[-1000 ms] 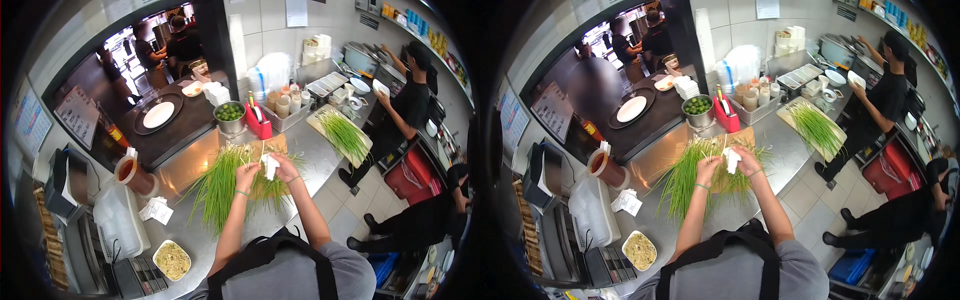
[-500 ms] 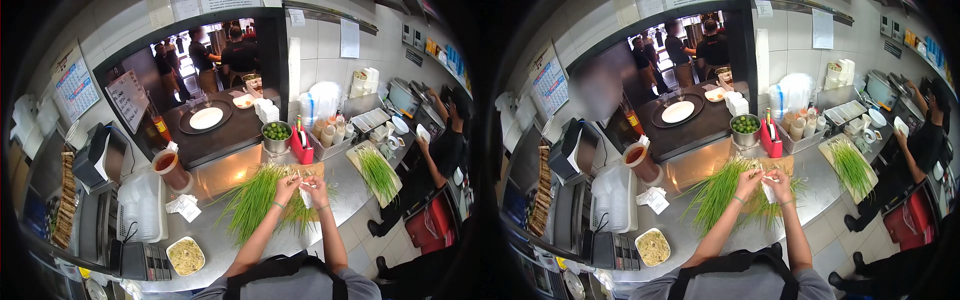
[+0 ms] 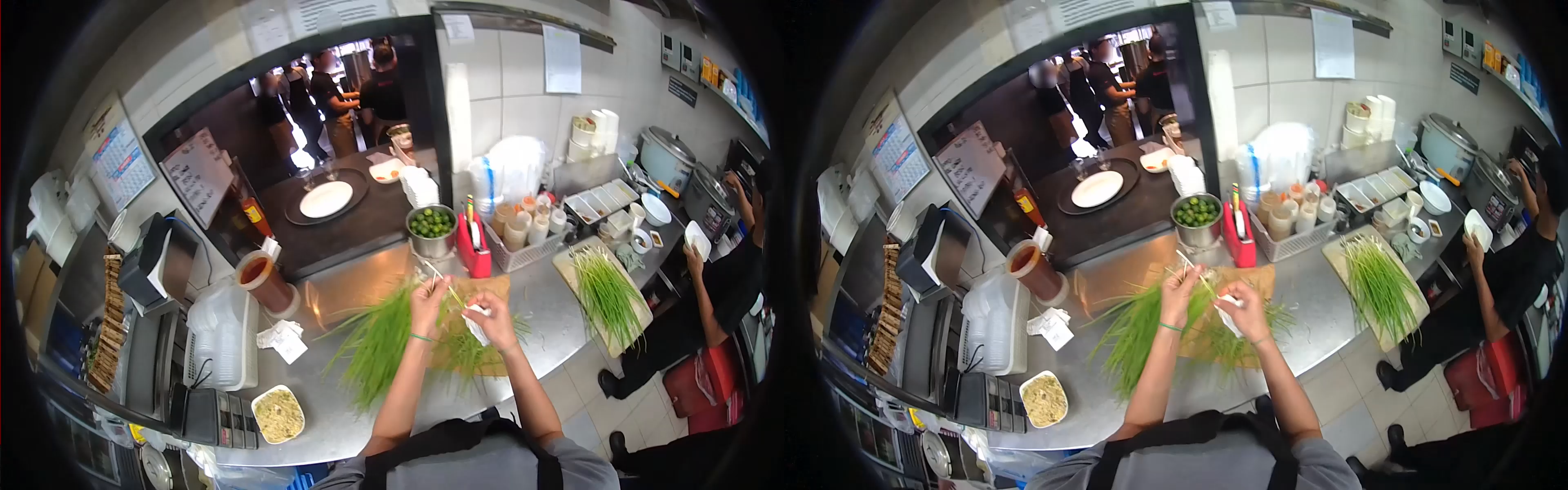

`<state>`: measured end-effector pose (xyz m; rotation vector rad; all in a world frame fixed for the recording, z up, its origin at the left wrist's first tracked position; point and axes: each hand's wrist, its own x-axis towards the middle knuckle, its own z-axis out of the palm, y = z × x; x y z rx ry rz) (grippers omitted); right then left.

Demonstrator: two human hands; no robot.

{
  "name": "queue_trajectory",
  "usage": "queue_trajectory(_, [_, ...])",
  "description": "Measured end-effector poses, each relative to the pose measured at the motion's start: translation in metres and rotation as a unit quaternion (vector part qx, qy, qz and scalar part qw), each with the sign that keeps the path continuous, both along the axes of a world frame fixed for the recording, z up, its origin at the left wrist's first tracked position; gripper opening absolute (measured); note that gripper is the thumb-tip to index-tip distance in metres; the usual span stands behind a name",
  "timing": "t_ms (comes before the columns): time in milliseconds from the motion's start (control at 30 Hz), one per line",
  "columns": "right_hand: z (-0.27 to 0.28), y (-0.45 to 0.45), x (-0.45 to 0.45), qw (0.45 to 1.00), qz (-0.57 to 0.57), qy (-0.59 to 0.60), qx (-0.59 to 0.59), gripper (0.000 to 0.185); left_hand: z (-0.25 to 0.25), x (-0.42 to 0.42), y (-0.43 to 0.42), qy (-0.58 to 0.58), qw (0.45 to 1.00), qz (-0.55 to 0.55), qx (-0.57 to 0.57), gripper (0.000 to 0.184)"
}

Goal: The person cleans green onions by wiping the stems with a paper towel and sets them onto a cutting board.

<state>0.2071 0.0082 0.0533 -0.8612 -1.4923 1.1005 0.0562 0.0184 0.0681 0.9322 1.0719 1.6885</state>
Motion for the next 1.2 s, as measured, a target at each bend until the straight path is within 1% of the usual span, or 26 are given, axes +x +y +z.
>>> queue_trajectory(67, [0.009,0.006,0.009,1.000,0.009,0.004,0.008,0.016,-0.001,0.019,-0.001,0.007,1.000,-0.002,-0.001,0.018])
queue_trajectory(133, [0.009,0.015,0.019,0.999,0.028,0.015,0.023,0.015,0.011,0.021,-0.001,0.066,0.998,0.006,0.015,0.019])
queue_trajectory(233, [0.018,0.016,0.040,0.992,0.103,0.049,-0.046,0.014,0.022,0.025,0.003,0.058,0.995,0.071,0.039,0.020])
queue_trajectory(300, [0.009,0.018,0.055,0.989,0.124,0.058,-0.056,0.014,0.024,0.017,0.009,0.065,0.991,0.103,0.047,0.020])
queue_trajectory(367, [-0.005,0.022,0.071,0.988,0.134,0.056,-0.061,0.014,0.039,0.020,0.007,0.070,0.986,0.142,0.045,0.021])
queue_trajectory(433, [-0.023,0.025,0.085,0.990,0.125,0.034,-0.063,0.015,0.054,0.027,0.007,0.073,0.979,0.182,0.053,0.021])
queue_trajectory(500, [-0.039,0.028,0.095,0.991,0.125,0.019,-0.052,0.016,0.060,0.028,0.005,0.106,0.969,0.218,0.052,0.019])
queue_trajectory(533, [-0.047,0.030,0.100,0.992,0.117,-0.006,-0.037,0.011,0.064,0.029,0.004,0.125,0.963,0.233,0.054,0.019])
queue_trajectory(567, [-0.053,0.033,0.104,0.990,0.087,-0.109,-0.015,0.011,0.067,0.031,0.003,0.144,0.956,0.249,0.056,0.019])
queue_trajectory(600, [-0.054,0.036,0.108,0.976,0.056,-0.211,0.011,0.013,0.069,0.032,0.002,0.161,0.949,0.266,0.058,0.019])
queue_trajectory(633, [-0.054,0.040,0.111,0.949,0.024,-0.311,0.039,0.016,0.069,0.033,0.002,0.186,0.943,0.272,0.054,0.019])
queue_trajectory(667, [-0.053,0.045,0.113,0.929,0.046,-0.365,0.034,0.018,0.069,0.034,0.001,0.211,0.936,0.279,0.049,0.019])
queue_trajectory(733, [-0.033,0.053,0.115,0.878,0.091,-0.470,0.024,0.022,0.066,0.033,-0.002,0.262,0.917,0.297,0.037,0.018])
queue_trajectory(833, [-0.030,0.064,0.108,0.892,0.188,-0.404,0.079,0.020,0.068,0.037,-0.008,0.296,0.903,0.311,0.017,0.016])
queue_trajectory(867, [-0.029,0.067,0.101,0.904,0.200,-0.371,0.072,0.022,0.069,0.039,-0.009,0.316,0.893,0.318,0.029,0.016])
queue_trajectory(933, [-0.025,0.070,0.084,0.926,0.218,-0.304,0.052,0.025,0.067,0.037,-0.010,0.329,0.889,0.319,0.018,0.016])
queue_trajectory(967, [-0.023,0.068,0.077,0.928,0.253,-0.273,0.029,0.026,0.063,0.034,-0.011,0.334,0.888,0.317,0.011,0.017])
queue_trajectory(1000, [-0.017,0.065,0.068,0.927,0.286,-0.242,0.006,0.026,0.061,0.031,-0.010,0.324,0.892,0.313,0.035,0.018])
queue_trajectory(1033, [-0.013,0.063,0.061,0.925,0.318,-0.210,-0.015,0.027,0.060,0.027,-0.012,0.291,0.907,0.303,0.027,0.018])
queue_trajectory(1100, [-0.029,0.060,0.045,0.918,0.374,-0.130,-0.039,0.025,0.066,0.020,-0.015,0.224,0.933,0.280,0.019,0.017])
queue_trajectory(1133, [-0.035,0.056,0.039,0.910,0.401,-0.091,-0.050,0.024,0.068,0.017,-0.016,0.220,0.935,0.278,0.019,0.017])
queue_trajectory(1200, [-0.045,0.049,0.036,0.899,0.421,-0.072,-0.092,0.024,0.070,0.009,-0.019,0.213,0.937,0.275,0.018,0.017])
